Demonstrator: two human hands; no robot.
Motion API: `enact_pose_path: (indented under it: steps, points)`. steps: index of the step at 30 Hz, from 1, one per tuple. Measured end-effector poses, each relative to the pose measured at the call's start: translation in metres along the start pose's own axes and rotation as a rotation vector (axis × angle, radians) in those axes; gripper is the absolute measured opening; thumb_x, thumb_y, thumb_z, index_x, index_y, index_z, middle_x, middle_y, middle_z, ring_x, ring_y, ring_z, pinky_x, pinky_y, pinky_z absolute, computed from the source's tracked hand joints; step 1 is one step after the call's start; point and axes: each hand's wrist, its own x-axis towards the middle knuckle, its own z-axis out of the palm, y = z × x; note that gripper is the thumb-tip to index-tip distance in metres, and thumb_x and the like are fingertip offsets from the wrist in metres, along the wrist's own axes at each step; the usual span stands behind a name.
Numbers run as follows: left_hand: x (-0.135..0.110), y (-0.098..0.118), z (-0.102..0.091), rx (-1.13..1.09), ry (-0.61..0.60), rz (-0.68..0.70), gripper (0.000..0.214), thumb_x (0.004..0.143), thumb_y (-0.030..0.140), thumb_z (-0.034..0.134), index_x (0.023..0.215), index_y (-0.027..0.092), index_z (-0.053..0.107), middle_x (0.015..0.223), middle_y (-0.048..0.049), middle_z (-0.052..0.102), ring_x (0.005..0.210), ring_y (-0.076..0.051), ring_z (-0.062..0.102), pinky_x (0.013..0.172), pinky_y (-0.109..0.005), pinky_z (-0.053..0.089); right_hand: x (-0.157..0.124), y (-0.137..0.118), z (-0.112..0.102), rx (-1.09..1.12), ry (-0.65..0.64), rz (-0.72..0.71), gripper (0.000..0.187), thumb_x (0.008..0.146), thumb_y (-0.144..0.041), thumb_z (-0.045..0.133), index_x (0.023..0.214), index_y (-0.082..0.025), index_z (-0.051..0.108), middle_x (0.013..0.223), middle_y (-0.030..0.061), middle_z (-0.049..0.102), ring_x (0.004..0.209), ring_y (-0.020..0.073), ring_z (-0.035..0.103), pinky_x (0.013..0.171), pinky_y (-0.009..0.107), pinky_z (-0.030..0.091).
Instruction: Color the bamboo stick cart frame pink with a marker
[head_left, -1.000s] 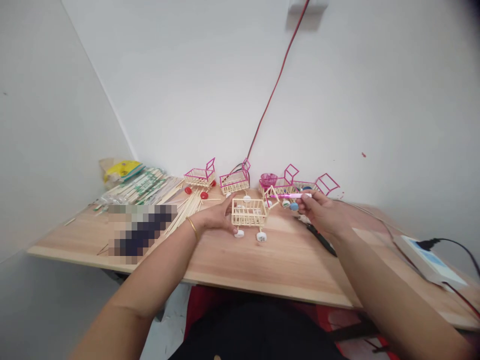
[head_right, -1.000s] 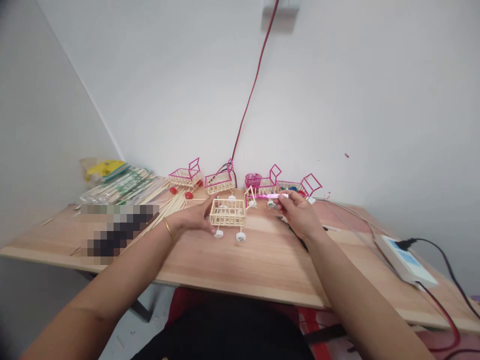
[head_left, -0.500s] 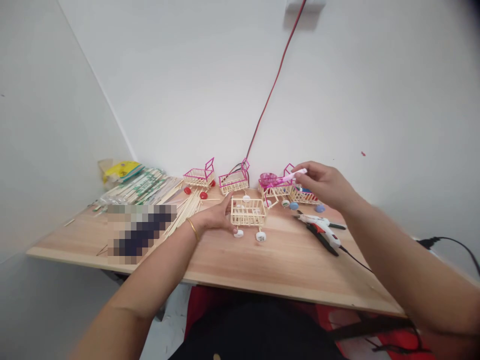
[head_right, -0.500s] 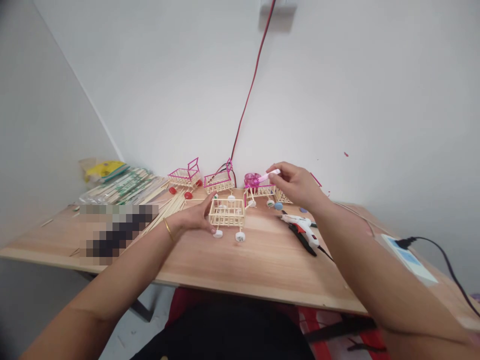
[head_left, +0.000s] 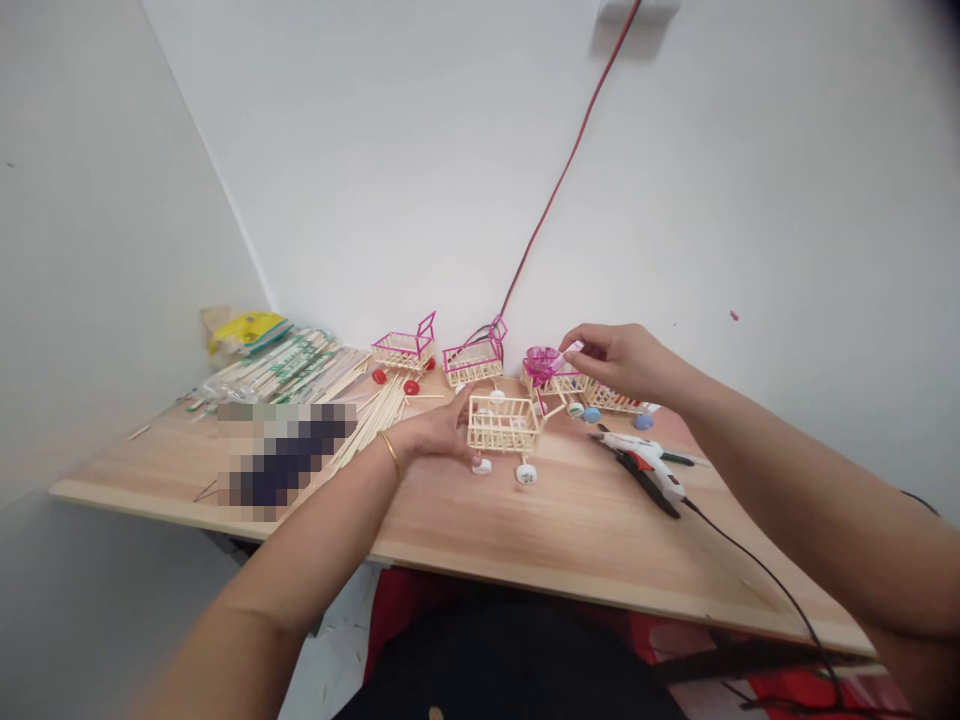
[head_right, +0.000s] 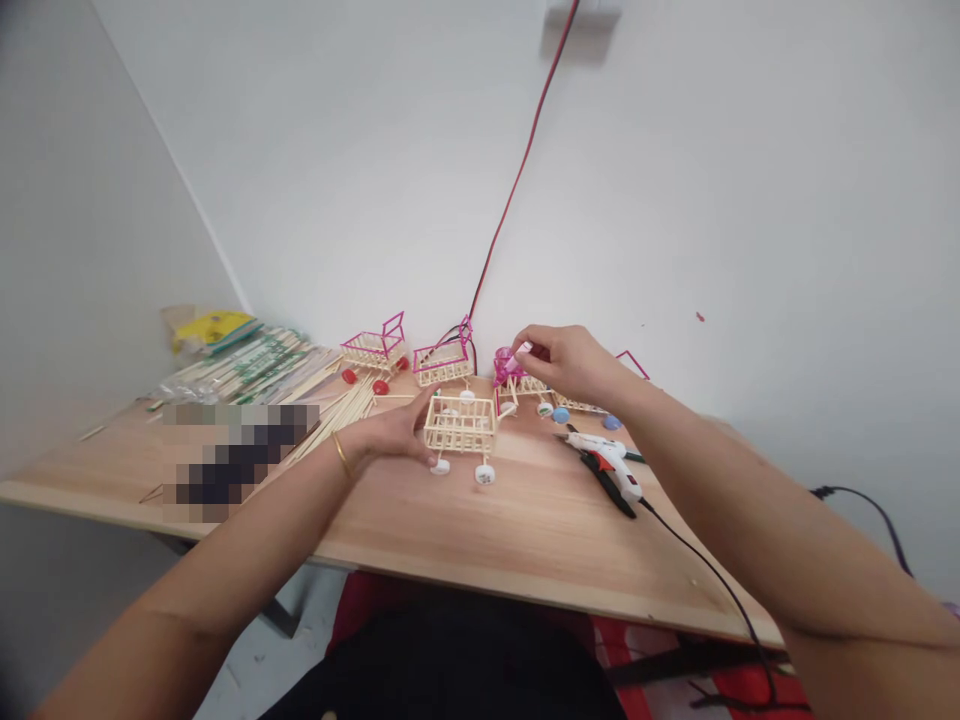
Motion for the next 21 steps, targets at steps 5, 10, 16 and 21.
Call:
enact_pose_path:
  steps: [5, 10, 16, 21]
  points:
    - [-0.001, 0.002, -0.001, 0.038, 0.011, -0.01, 0.143, 0.046, 0.02, 0.092, 0.157, 0.023, 0.001, 0.145, -0.021, 0.052, 0.139, -0.033, 0.046, 0.119, -0.052, 0.026, 0.001, -0.002, -0.003, -0.002, -0.024, 0.008, 0.02, 0.086, -0.036, 0.054, 0.09, -0.021, 0.068, 0.063, -0.0015, 0.06, 0.055, 0.012, 0.05, 0.057, 0.026, 0.038]
    - [-0.001, -0.001, -0.001, -0.007, -0.005, 0.013, 0.143, 0.047, 0.02, 0.092, 0.157, 0.025, 0.001, 0.144, -0.0198, 0.053, 0.138, -0.033, 0.047, 0.118, -0.052, 0.03, 0.004, -0.004, -0.001, 0.008, -0.024, -0.001, 0.02, 0.086, -0.035, 0.053, 0.088, -0.021, 0.068, 0.062, -0.0017, 0.061, 0.055, 0.012, 0.05, 0.057, 0.026, 0.037]
    - [0.003, -0.012, -0.004, 0.007, 0.026, 0.001, 0.144, 0.047, 0.02, 0.093, 0.158, 0.026, 0.001, 0.143, -0.0198, 0.053, 0.136, -0.032, 0.049, 0.119, -0.054, 0.025, 0.002, -0.007, -0.006, 0.005, -0.074, -0.022, 0.021, 0.085, -0.037, 0.054, 0.087, -0.022, 0.069, 0.063, -0.001, 0.061, 0.056, 0.0126, 0.051, 0.057, 0.026, 0.038]
    - [0.003, -0.012, -0.005, -0.038, -0.002, 0.015, 0.146, 0.049, 0.021, 0.093, 0.157, 0.027, -0.004, 0.143, -0.0204, 0.053, 0.134, -0.032, 0.051, 0.118, -0.054, 0.028, 0.005, -0.004, -0.006, 0.014, -0.042, -0.003, 0.02, 0.084, -0.036, 0.054, 0.087, -0.021, 0.069, 0.063, -0.0016, 0.06, 0.056, 0.0121, 0.049, 0.057, 0.026, 0.038]
